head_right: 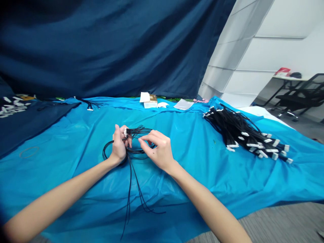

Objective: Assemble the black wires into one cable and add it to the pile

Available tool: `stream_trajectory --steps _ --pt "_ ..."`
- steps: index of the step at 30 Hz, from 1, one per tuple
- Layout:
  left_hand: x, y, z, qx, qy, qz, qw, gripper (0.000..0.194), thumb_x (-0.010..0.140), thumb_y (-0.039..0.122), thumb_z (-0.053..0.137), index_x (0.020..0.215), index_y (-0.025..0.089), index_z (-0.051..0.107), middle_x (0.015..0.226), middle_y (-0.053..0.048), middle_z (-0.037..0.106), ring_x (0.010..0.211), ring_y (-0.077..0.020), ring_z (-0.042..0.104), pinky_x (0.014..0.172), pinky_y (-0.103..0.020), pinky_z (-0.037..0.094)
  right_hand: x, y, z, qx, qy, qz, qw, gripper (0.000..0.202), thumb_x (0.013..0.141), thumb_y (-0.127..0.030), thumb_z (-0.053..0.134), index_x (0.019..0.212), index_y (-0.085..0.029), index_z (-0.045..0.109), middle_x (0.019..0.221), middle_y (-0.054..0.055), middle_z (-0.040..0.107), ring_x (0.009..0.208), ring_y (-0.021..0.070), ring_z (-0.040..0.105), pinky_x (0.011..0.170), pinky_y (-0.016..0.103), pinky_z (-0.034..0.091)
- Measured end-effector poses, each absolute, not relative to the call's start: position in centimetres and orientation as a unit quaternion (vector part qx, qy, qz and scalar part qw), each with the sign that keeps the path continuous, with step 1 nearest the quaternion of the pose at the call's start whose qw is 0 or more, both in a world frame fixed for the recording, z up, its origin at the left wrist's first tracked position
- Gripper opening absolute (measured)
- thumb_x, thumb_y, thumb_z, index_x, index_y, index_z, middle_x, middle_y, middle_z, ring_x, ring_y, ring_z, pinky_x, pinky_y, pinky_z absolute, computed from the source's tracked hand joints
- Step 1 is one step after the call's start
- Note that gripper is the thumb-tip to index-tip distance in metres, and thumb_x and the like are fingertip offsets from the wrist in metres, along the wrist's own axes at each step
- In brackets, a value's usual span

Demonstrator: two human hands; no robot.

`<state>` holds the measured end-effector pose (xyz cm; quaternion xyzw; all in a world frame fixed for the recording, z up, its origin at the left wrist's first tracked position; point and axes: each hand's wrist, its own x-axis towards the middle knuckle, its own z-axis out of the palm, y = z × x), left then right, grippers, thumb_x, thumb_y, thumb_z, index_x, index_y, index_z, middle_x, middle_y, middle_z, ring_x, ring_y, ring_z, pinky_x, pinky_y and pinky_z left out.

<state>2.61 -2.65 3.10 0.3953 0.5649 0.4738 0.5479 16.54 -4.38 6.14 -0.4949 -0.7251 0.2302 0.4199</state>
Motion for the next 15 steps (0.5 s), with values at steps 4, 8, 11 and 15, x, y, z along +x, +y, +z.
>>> stream_trajectory --steps 4,8,11,15 --pt "2.7 -2.6 3.1 0.394 0.568 0.473 0.546 0.054 0.078 0.068 0.021 0.064 0.020 0.041 0.037 0.004 0.039 0.033 -0.0100 0.036 0.037 -0.025 0.023 16.6 -4.4 5.9 -0.479 -0.738 0.218 0.421 0.010 0.078 -0.017 0.057 0.072 -0.015 0.065 0.064 0.002 0.061 0.057 0.0094 0.051 0.054 0.022 0.041" --pt "2.7 -2.6 2.8 0.400 0.569 0.473 0.541 0.052 0.080 0.064 0.019 0.064 0.020 0.041 0.035 0.004 0.039 0.032 -0.0100 0.035 0.038 -0.024 0.023 16.8 -4.4 5.6 -0.453 -0.767 0.186 0.415 0.009 0.079 -0.016 0.056 0.077 -0.015 0.065 0.068 0.003 0.062 0.062 0.0105 0.053 0.058 0.023 0.043" --pt "2.6 -2.6 2.5 0.411 0.563 0.470 0.541 0.052 0.082 0.062 0.018 0.062 0.020 0.041 0.034 0.004 0.040 0.033 -0.0098 0.036 0.039 -0.024 0.025 17.0 -4.4 5.3 -0.439 -0.789 0.154 0.401 0.010 0.080 -0.014 0.055 0.081 -0.013 0.064 0.069 0.004 0.062 0.064 0.0115 0.053 0.059 0.024 0.043" --pt "2.6 -2.6 2.5 0.411 0.570 0.463 0.540 0.052 0.083 0.061 0.018 0.061 0.020 0.041 0.034 0.004 0.040 0.033 -0.0099 0.036 0.040 -0.024 0.025 17.3 -4.3 4.9 -0.427 -0.811 0.108 0.386 0.012 0.081 -0.012 0.053 0.087 -0.013 0.063 0.069 0.005 0.060 0.064 0.0119 0.050 0.058 0.024 0.042"
